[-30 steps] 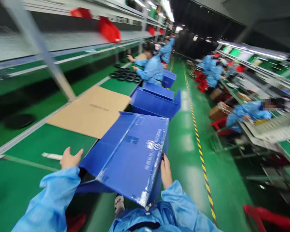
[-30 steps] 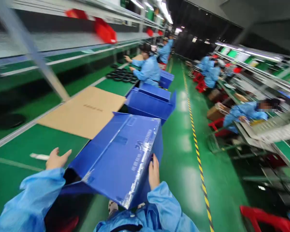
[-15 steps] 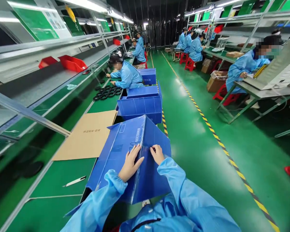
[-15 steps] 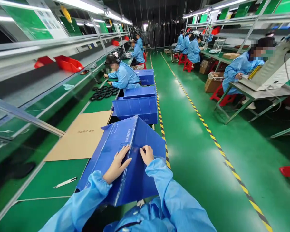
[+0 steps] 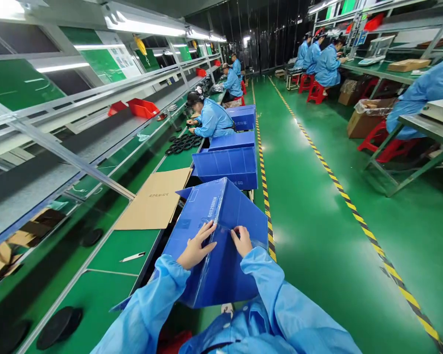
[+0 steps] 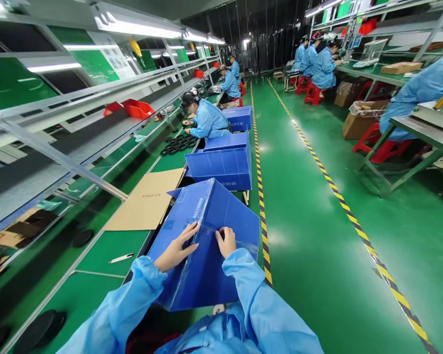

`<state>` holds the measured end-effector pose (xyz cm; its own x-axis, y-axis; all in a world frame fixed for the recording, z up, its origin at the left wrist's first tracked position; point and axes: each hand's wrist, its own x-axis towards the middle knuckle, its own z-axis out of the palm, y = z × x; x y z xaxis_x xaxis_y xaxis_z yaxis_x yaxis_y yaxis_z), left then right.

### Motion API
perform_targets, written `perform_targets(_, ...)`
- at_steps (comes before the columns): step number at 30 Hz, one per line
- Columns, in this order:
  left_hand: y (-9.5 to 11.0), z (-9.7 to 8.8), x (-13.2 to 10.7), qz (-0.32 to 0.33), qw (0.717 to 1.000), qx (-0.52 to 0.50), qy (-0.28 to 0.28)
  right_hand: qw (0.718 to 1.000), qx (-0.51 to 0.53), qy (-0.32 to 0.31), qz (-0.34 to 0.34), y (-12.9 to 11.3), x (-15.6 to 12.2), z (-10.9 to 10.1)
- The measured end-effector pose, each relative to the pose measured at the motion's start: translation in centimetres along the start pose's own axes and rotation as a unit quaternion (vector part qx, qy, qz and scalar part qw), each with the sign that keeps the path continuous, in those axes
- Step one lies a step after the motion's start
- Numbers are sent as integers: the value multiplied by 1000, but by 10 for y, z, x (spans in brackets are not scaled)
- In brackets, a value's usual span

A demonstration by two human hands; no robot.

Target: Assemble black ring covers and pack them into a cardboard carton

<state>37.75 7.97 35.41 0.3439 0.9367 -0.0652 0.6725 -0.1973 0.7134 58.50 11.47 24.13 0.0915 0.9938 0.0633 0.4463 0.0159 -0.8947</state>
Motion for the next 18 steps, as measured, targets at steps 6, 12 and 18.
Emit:
perform_targets(6,21,21,-5,-117,992,-15,44,998,-8,-29,46,-12,19,-11)
perform_targets(12,9,11,-2,-183,977,59,91,974,27,-225,-10,-23,-35,-81)
perform_targets(18,21,35,-8,-128,931,318,127,808,72,-581,56,21,-88,-131)
